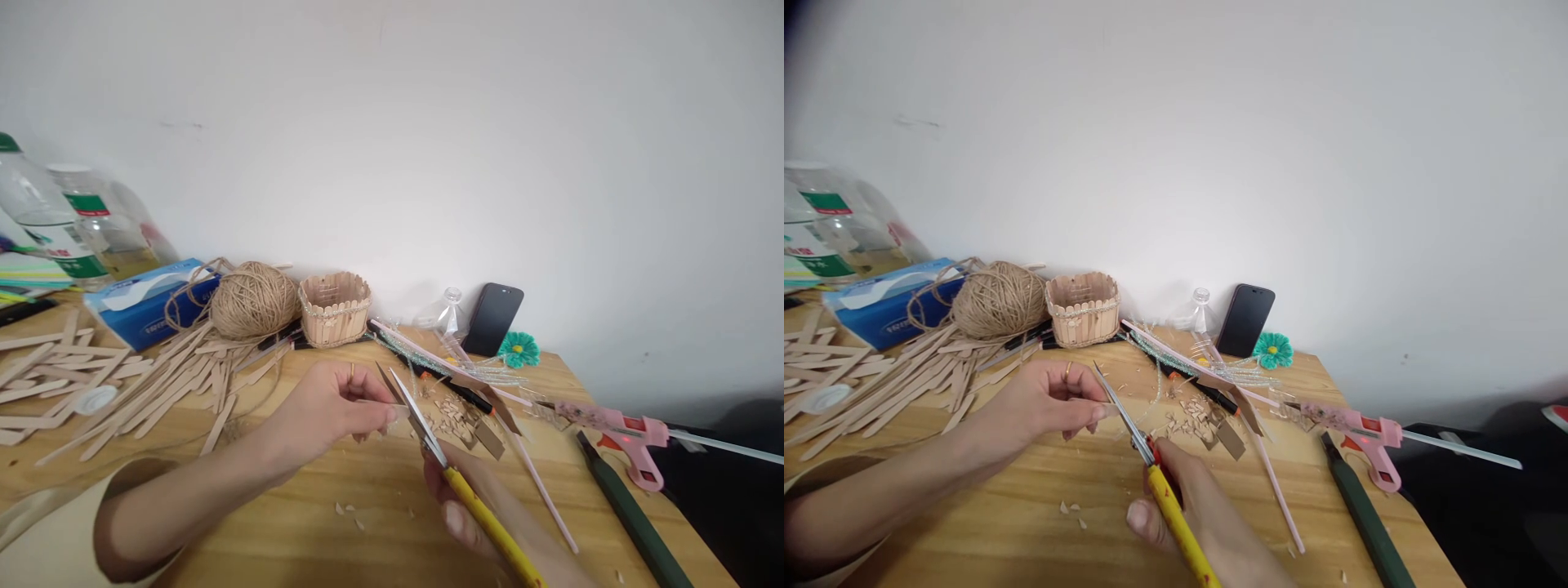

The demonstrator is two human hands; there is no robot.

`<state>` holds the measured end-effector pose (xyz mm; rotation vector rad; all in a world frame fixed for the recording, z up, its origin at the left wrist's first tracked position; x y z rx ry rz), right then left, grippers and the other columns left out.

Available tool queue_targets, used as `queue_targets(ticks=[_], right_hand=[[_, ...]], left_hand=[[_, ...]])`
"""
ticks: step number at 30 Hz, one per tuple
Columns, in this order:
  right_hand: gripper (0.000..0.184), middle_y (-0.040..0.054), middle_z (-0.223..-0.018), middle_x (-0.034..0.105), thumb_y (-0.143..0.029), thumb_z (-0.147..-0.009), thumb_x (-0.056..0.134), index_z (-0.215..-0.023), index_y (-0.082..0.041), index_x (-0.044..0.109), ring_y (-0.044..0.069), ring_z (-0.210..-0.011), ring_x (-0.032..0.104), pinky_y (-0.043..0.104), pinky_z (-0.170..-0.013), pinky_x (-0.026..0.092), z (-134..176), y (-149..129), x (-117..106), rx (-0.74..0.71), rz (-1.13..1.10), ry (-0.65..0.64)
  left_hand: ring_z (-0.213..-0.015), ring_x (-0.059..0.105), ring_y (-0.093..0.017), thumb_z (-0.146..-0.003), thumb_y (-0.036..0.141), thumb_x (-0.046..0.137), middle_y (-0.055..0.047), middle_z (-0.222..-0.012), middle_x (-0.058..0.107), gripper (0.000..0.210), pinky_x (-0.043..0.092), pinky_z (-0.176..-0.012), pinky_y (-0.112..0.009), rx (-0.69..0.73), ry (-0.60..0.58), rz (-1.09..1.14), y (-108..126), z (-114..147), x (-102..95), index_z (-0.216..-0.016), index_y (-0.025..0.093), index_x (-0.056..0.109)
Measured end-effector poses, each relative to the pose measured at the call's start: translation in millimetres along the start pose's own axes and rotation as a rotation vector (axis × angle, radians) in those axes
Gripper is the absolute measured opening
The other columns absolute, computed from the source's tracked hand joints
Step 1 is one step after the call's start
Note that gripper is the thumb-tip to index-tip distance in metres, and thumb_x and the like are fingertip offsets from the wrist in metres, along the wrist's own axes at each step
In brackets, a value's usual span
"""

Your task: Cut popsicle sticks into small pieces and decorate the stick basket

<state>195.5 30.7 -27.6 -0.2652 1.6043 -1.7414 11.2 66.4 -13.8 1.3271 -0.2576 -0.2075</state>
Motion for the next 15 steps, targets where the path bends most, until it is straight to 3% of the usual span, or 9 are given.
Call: queue_targets(ticks=[15], right_hand=[[0.054, -0.0051, -0.063, 0.03, -0.075, -0.071, 0.043, -0.067, -0.022, 0.033, 0.011, -0.054, 0.021, 0.023, -0.048, 0.023, -5.5, 4.0, 2.1, -0.044, -0.014, 0.035]], left_hand=[[-0.043, 0.049, -0.005, -0.063, 0.016, 0.067, 0.006, -0.049, 0.062, 0.009, 0.039, -0.046, -0.017, 0.027, 0.033, 0.137, 0.5, -0.6, -0.7, -0.061, 0.015, 0.059]])
Point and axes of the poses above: each hand's wrist, its own z-axis away from the middle knuckle, its own x-axis out of the palm, y = z × x, the point moved 2 cm from there along -z, towards the middle knuckle
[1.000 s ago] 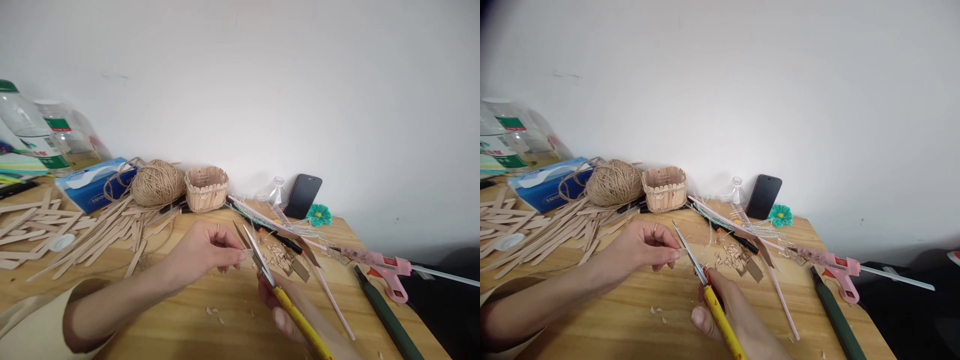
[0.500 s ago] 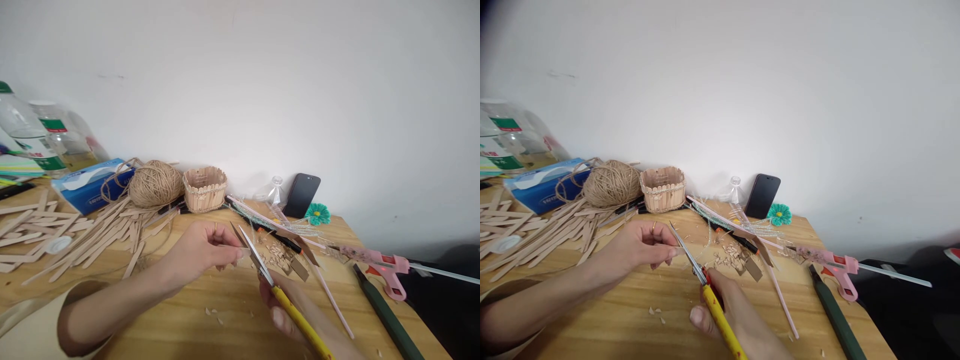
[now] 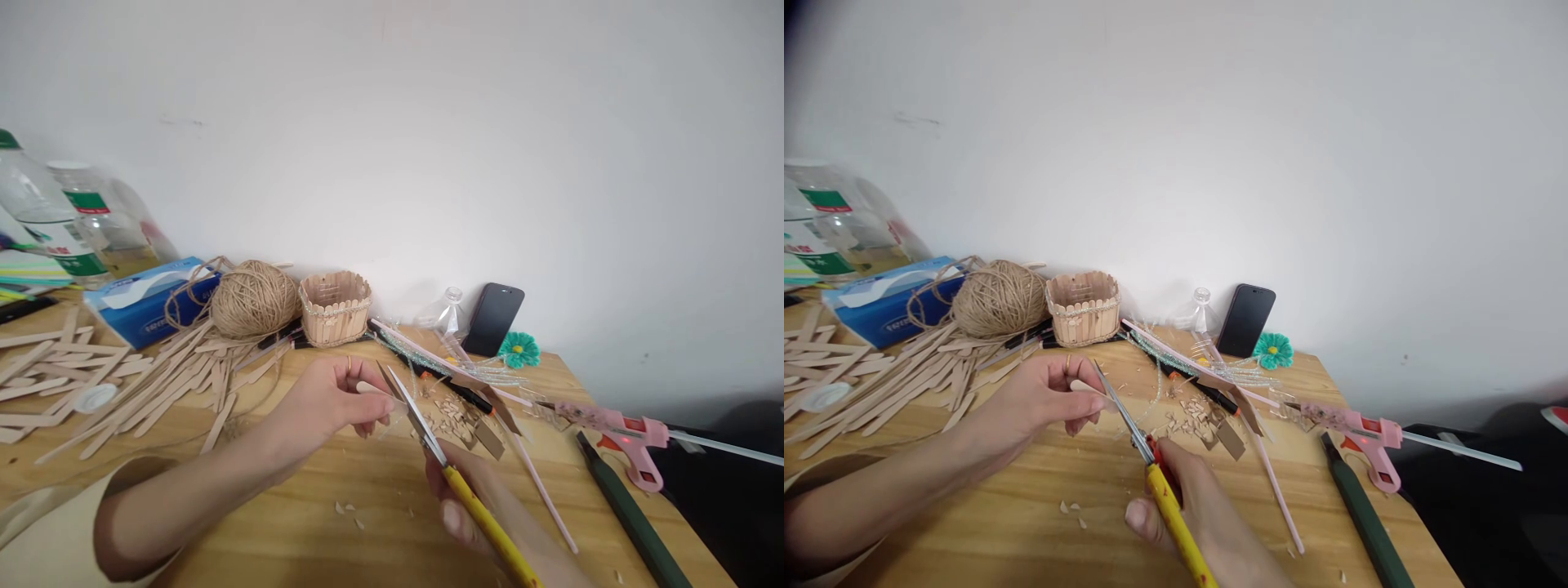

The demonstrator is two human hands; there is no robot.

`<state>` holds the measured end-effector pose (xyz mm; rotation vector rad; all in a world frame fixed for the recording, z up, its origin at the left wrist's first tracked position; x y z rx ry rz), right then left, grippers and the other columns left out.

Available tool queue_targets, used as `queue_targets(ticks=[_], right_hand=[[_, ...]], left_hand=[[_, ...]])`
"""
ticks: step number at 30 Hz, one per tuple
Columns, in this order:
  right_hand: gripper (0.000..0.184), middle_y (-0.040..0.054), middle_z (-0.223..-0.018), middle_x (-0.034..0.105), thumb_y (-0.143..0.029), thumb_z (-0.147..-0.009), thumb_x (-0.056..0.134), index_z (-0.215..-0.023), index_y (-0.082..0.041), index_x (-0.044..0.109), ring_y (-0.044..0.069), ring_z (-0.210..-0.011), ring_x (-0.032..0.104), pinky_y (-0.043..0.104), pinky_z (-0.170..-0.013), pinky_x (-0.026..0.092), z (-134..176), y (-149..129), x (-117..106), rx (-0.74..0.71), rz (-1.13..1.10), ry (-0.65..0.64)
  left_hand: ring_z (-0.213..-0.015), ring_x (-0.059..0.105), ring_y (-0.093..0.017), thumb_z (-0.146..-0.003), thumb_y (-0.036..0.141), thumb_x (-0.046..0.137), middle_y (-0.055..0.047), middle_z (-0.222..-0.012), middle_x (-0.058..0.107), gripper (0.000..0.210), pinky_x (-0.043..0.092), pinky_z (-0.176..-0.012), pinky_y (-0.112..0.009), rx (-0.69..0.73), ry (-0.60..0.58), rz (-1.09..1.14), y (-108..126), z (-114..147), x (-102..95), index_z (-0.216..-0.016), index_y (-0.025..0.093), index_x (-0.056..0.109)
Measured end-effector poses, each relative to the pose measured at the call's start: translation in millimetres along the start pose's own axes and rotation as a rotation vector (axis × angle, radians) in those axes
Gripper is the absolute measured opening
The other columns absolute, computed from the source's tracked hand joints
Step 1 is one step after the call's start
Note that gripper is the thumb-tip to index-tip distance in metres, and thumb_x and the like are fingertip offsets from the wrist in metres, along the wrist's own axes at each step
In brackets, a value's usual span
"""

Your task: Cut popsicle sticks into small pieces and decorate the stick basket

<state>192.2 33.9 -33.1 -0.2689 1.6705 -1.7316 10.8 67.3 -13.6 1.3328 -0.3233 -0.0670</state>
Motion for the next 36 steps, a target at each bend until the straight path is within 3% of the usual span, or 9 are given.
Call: queue_targets(ticks=[12, 19, 23, 26, 32, 36], right_hand=[[0.058, -0.0044, -0.061, 0.035, -0.078, -0.067, 0.044, -0.068, -0.02, 0.042, 0.011, -0.055, 0.027, 0.023, -0.048, 0.024, 3, -15, 0, 0.075, 0.069, 0.099], [0.058, -0.0062, -0.052, 0.033, -0.077, -0.067, 0.045, -0.061, -0.021, 0.037, 0.009, -0.047, 0.026, 0.023, -0.043, 0.02, -1, 6, 0, 0.059, 0.002, 0.137], [0.051, -0.0057, -0.047, 0.037, -0.069, -0.077, 0.042, -0.064, -0.02, 0.045, 0.01, -0.041, 0.035, 0.023, -0.04, 0.027, -2, 13, -7, 0.009, -0.044, 0.23], [0.051, -0.005, -0.052, 0.04, -0.068, -0.076, 0.044, -0.074, -0.018, 0.051, 0.009, -0.041, 0.035, 0.023, -0.04, 0.029, -2, 17, -10, -0.035, -0.076, 0.3], [0.053, -0.0013, -0.064, 0.044, -0.071, -0.072, 0.047, -0.081, -0.02, 0.055, 0.014, -0.055, 0.041, 0.027, -0.055, 0.038, 3, 14, -1, -0.04, -0.072, 0.277], [0.054, -0.0007, -0.065, 0.04, -0.073, -0.069, 0.049, -0.08, -0.021, 0.053, 0.016, -0.061, 0.043, 0.028, -0.056, 0.039, 6, 12, 7, -0.003, -0.117, 0.29]], left_hand=[[-0.044, 0.052, -0.006, -0.061, 0.015, 0.07, 0.004, -0.049, 0.062, 0.013, 0.041, -0.045, -0.017, 0.012, 0.041, 0.064, -1, -1, -0.2, -0.061, 0.014, 0.057], [-0.043, 0.053, -0.007, -0.059, 0.017, 0.073, 0.003, -0.05, 0.064, 0.019, 0.041, -0.045, -0.018, 0.006, 0.035, 0.098, 0, -2, -1.8, -0.06, 0.015, 0.054], [-0.049, 0.056, -0.007, -0.063, 0.022, 0.073, 0.0, -0.059, 0.07, 0.021, 0.045, -0.051, -0.019, 0.018, 0.013, 0.143, 0, -2, -2.8, -0.06, 0.015, 0.054], [-0.056, 0.06, -0.008, -0.065, 0.024, 0.073, -0.001, -0.065, 0.071, 0.021, 0.046, -0.057, -0.02, 0.024, -0.009, 0.176, 0, -1, -2.2, -0.063, 0.015, 0.055], [-0.067, 0.062, -0.011, -0.071, 0.025, 0.068, 0.0, -0.068, 0.071, 0.012, 0.045, -0.066, -0.023, 0.051, -0.018, 0.131, 1, 5, 3.1, -0.078, 0.017, 0.063], [-0.073, 0.061, -0.013, -0.064, 0.022, 0.071, 0.001, -0.072, 0.07, 0.009, 0.044, -0.071, -0.024, 0.049, 0.052, 0.096, 1, 9, 6.0, -0.066, 0.018, 0.064]])
Point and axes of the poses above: each hand's wrist, its own z-axis away from the middle knuckle, its own x-axis out of the palm, y = z × x, the point moved 2 cm from there along -z, towards the middle knuckle
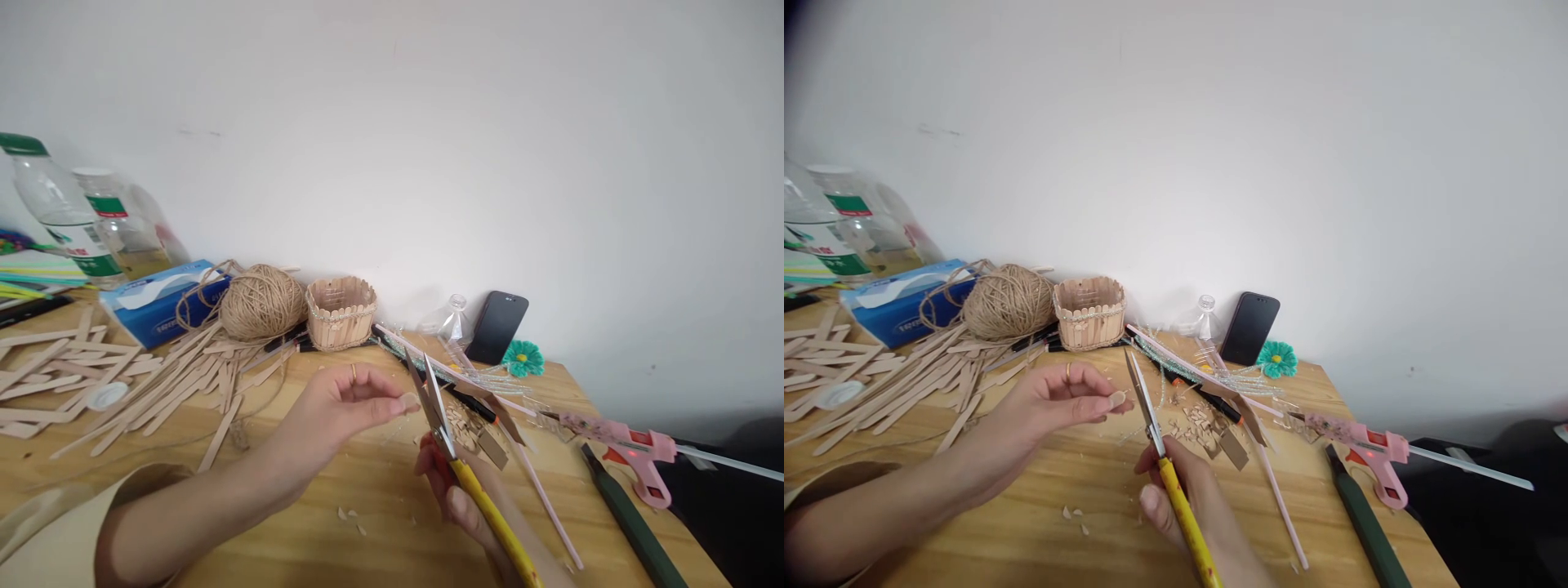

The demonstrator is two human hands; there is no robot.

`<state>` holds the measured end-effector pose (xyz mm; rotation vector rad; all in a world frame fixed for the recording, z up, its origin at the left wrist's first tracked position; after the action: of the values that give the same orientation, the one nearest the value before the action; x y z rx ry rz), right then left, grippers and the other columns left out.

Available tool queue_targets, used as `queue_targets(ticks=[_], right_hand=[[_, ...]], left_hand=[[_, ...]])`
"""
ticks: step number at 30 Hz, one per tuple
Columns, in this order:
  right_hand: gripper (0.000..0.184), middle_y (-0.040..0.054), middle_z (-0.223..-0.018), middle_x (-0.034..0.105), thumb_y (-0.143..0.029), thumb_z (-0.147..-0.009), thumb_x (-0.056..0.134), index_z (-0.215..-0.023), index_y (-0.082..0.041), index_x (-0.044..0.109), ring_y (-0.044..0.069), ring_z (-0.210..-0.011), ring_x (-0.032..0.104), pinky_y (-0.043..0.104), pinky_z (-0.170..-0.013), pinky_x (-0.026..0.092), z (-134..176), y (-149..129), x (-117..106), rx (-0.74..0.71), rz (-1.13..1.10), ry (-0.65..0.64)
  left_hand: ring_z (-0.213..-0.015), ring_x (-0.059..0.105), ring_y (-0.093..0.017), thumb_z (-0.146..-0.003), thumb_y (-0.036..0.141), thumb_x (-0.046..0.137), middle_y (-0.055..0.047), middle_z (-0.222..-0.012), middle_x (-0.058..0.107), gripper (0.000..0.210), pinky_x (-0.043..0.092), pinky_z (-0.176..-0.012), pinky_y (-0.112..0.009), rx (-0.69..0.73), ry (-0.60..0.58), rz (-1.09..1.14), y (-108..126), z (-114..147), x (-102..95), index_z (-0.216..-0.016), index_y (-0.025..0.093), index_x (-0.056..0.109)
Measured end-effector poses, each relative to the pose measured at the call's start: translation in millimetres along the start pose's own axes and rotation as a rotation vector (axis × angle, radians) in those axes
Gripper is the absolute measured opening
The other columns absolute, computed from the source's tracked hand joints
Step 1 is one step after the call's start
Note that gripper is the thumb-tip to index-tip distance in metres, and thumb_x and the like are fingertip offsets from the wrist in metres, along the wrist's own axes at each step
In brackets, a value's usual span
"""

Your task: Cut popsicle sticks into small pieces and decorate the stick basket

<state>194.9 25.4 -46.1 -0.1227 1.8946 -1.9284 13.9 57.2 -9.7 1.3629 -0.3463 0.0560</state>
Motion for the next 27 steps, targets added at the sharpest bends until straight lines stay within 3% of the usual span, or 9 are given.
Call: queue_targets(ticks=[3, 9, 16, 27], right_hand=[[0.056, -0.0006, -0.066, 0.038, -0.074, -0.069, 0.047, -0.081, -0.02, 0.053, 0.016, -0.062, 0.042, 0.027, -0.056, 0.039, -2, 9, 4, -0.011, -0.007, -0.022], [0.064, -0.001, -0.064, 0.037, -0.082, -0.064, 0.041, -0.079, -0.02, 0.05, 0.015, -0.058, 0.039, 0.027, -0.052, 0.035, -12, 31, 9, -0.067, 0.027, -0.116], [0.064, -0.0021, -0.065, 0.034, -0.08, -0.068, 0.037, -0.083, -0.019, 0.048, 0.013, -0.056, 0.031, 0.025, -0.05, 0.028, -7, 11, 12, -0.05, 0.096, -0.148], [0.064, -0.0049, -0.059, 0.031, -0.082, -0.066, 0.035, -0.073, -0.019, 0.042, 0.01, -0.052, 0.024, 0.025, -0.048, 0.02, -9, 3, 13, -0.028, 0.157, -0.159]], left_hand=[[-0.072, 0.057, -0.012, -0.06, 0.02, 0.074, 0.003, -0.07, 0.066, 0.009, 0.042, -0.071, -0.023, 0.044, 0.063, -0.048, 1, 2, 0.5, -0.06, 0.018, 0.064], [-0.057, 0.053, -0.009, -0.057, 0.017, 0.074, 0.004, -0.058, 0.064, 0.01, 0.042, -0.061, -0.022, -0.051, 0.066, 0.032, -2, 3, 3.5, -0.061, 0.017, 0.064], [-0.056, 0.055, -0.009, -0.061, 0.018, 0.072, 0.002, -0.055, 0.063, 0.013, 0.043, -0.06, -0.021, -0.039, 0.024, 0.036, -6, 4, 6.0, -0.058, 0.015, 0.06], [-0.058, 0.058, -0.011, -0.06, 0.022, 0.074, 0.001, -0.057, 0.065, 0.017, 0.045, -0.063, -0.025, -0.095, -0.019, 0.092, -9, 3, 4.4, -0.057, 0.015, 0.059]])
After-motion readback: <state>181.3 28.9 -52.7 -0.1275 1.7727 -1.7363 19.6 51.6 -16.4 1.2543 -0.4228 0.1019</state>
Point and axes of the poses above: each hand's wrist, its own z-axis away from the middle knuckle, its own x-axis out of the palm, y = z × x, the point moved 2 cm from there along -z, towards the middle knuckle
